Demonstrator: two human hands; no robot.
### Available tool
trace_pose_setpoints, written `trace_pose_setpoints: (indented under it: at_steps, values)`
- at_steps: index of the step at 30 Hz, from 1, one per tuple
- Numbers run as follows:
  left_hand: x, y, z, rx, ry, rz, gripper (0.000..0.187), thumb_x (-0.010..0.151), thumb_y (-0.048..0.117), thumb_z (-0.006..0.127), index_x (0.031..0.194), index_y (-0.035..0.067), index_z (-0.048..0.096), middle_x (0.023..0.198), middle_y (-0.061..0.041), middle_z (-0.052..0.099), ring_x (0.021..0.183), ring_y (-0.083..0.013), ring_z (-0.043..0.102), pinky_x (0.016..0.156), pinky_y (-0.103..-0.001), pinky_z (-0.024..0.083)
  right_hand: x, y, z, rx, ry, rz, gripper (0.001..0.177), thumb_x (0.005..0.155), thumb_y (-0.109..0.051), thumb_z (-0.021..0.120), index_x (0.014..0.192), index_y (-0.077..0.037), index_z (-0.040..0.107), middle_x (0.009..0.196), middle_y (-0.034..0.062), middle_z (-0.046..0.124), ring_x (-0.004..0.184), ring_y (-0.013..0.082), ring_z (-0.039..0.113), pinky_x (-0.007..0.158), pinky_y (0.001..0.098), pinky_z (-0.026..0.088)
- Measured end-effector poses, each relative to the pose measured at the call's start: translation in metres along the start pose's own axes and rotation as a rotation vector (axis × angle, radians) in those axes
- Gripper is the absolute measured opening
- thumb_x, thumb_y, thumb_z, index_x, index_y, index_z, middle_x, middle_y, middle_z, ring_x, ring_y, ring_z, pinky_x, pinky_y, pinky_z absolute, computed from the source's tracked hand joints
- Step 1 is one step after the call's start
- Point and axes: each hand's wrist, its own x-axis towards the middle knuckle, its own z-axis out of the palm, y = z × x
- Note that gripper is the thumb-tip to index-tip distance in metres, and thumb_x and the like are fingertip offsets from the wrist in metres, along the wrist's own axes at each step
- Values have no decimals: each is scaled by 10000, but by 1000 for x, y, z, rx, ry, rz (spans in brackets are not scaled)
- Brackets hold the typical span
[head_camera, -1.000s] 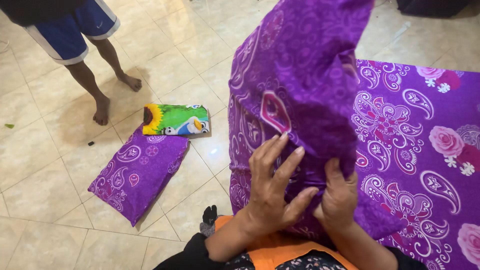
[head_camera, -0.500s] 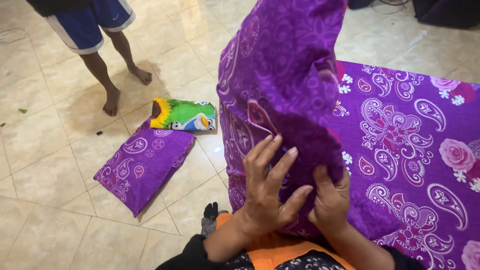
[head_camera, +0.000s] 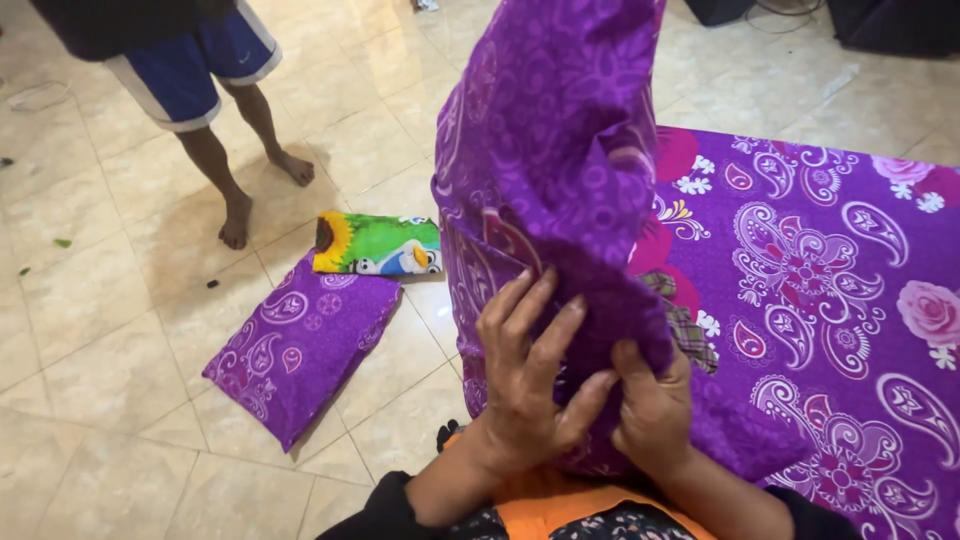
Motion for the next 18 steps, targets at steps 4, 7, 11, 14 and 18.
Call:
trace_pose_setpoints:
  at_steps: [4, 7, 11, 14, 18]
  values:
    - [3, -12, -12, 7, 13, 41, 610, 956, 318, 731, 1466, 76, 500, 1544, -220, 459, 1475, -423, 415, 1264, -571, 331, 4, 10, 11, 32, -19, -29, 274, 1080, -92, 561, 1324, 13, 629, 1247, 111, 701, 1107, 195, 680, 957, 352, 548]
    - [4, -23, -26, -9, 28, 84, 606, 964, 335, 720, 1466, 82, 494, 1538, -213, 464, 1469, -415, 428, 1243, -561, 329, 6, 22, 21, 67, -24, -15, 285, 1064, -85, 547, 1321, 9, 627, 1242, 105, 706, 1098, 187, 681, 949, 346, 544]
    - [3, -33, -40, -29, 64, 127, 588, 999, 344, 703, 1470, 82, 470, 1535, -215, 462, 1455, -412, 459, 1234, -555, 337, 4, 41, 25, -118, -78, -59, 265, 1069, -51, 540, 1309, 8, 636, 1205, 84, 718, 1061, 160, 682, 922, 332, 552]
    - [2, -40, -46, 18, 74, 133, 569, 1002, 334, 709, 1460, 89, 476, 1524, -212, 473, 1441, -413, 474, 1248, -568, 338, 9, 54, 29, -62, -107, -53, 254, 1063, -35, 542, 1296, 3, 637, 1195, 82, 719, 1058, 152, 677, 919, 321, 549]
    - [-2, -41, -50, 61, 72, 121, 564, 991, 324, 720, 1453, 100, 485, 1514, -206, 485, 1432, -408, 477, 1255, -567, 335, 11, 60, 29, -2, -96, -26, 241, 1049, -28, 544, 1268, -5, 642, 1160, 66, 715, 1024, 142, 677, 893, 308, 555]
